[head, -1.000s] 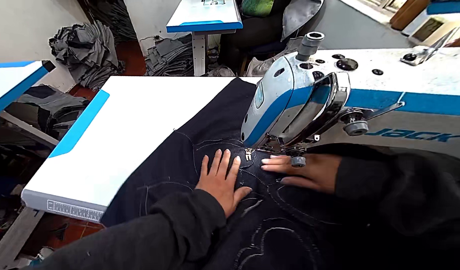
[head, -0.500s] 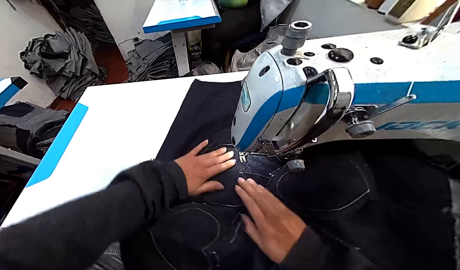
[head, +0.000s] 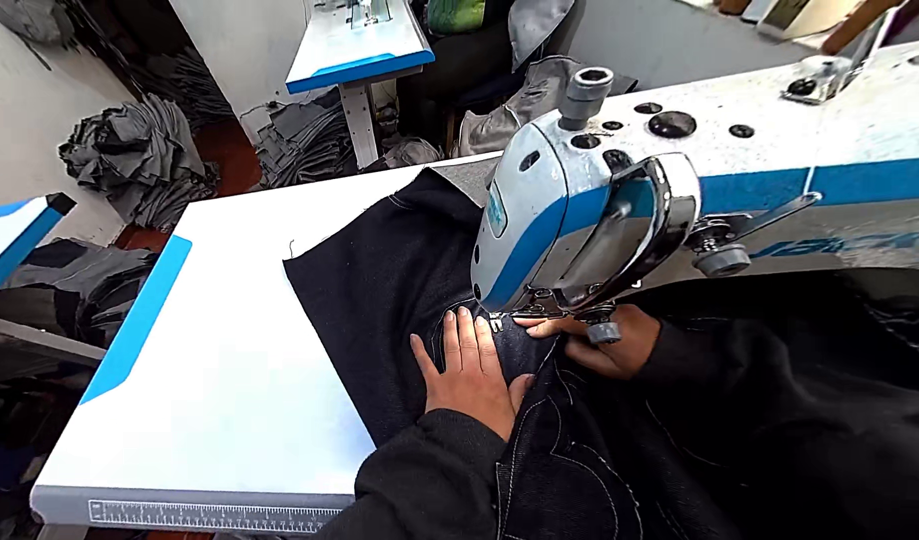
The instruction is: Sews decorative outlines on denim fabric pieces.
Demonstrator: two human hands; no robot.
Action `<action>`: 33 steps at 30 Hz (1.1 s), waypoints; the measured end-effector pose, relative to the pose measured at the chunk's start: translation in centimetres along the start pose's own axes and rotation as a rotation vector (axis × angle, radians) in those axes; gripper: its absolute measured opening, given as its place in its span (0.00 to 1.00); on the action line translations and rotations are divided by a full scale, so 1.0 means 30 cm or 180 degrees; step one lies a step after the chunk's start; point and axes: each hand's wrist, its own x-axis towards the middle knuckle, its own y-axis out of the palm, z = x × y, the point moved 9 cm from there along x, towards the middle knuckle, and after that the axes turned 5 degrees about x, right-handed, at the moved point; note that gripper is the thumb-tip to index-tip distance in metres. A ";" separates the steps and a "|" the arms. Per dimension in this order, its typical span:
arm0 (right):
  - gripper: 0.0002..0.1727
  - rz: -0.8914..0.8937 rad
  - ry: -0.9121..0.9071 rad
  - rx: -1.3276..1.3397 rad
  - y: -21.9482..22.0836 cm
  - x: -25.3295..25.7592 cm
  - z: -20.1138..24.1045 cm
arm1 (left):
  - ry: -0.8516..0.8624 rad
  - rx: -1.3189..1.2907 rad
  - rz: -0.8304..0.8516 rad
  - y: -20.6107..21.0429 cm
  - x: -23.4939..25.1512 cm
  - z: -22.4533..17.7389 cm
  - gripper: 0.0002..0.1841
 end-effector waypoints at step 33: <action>0.30 -0.0710 0.0497 -0.1283 0.142 -0.057 0.348 | 0.2441 -0.0002 0.0168 -0.030 0.218 0.127 0.47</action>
